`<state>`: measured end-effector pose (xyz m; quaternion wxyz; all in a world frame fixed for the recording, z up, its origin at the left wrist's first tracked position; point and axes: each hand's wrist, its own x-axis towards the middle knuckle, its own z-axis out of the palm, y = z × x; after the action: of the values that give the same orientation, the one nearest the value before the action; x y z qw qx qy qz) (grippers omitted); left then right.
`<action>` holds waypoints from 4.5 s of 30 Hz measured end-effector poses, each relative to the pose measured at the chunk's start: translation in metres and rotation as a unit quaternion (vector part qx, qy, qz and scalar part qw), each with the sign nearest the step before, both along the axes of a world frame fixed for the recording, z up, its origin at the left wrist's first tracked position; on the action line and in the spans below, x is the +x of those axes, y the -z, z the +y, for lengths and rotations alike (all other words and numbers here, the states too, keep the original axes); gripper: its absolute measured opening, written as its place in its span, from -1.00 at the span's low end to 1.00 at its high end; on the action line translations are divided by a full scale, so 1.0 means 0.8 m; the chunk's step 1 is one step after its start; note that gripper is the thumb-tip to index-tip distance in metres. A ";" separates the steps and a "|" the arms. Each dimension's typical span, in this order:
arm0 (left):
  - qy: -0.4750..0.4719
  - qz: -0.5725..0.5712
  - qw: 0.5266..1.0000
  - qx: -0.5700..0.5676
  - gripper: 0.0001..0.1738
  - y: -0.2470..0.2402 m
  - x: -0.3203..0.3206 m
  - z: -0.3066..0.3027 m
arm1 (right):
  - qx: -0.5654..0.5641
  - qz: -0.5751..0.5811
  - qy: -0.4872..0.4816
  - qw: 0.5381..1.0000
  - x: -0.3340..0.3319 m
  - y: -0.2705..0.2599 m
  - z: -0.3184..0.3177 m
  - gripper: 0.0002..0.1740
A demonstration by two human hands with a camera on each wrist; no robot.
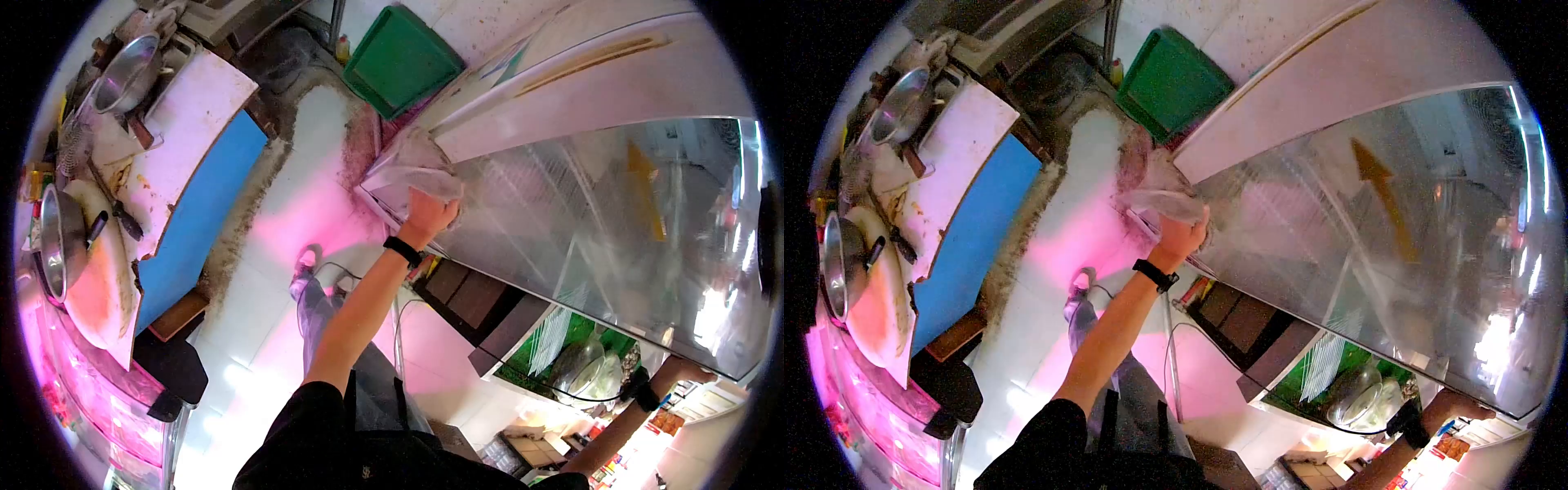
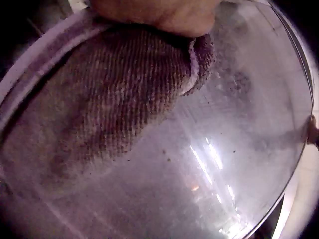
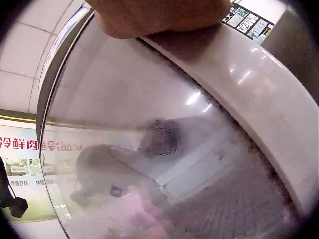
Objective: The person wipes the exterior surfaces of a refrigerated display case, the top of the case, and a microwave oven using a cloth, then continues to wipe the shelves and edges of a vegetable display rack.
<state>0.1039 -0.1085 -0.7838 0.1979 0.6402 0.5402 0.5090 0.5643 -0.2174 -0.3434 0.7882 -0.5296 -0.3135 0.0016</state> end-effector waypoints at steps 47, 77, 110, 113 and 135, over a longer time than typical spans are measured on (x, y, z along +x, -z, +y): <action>0.168 0.008 0.898 -0.406 -0.63 0.155 -0.322 -0.328 | -0.340 -0.347 0.204 0.850 -0.292 0.353 -0.203 -0.32; 0.097 -0.016 0.818 -0.566 -0.72 0.165 -0.316 -0.440 | -0.024 -0.005 0.257 0.966 -0.248 0.569 -0.009 -0.44; 0.083 -0.184 0.820 -0.536 -0.69 0.200 -0.325 -0.369 | -0.102 0.051 0.129 0.985 -0.514 0.522 0.078 -0.25; 0.068 -0.196 0.813 -0.544 -0.69 0.190 -0.339 -0.373 | 0.002 0.012 0.049 0.999 -0.503 0.469 0.082 -0.37; 0.022 -0.289 0.821 -0.493 -0.70 0.215 -0.341 -0.370 | -0.068 -0.394 0.153 0.904 -0.590 0.474 0.130 -0.28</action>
<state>-0.1691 -0.4049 -0.9555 0.6447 0.2929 0.6231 0.3322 0.0926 -0.1136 -0.7227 0.5531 -0.5807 -0.5129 -0.3063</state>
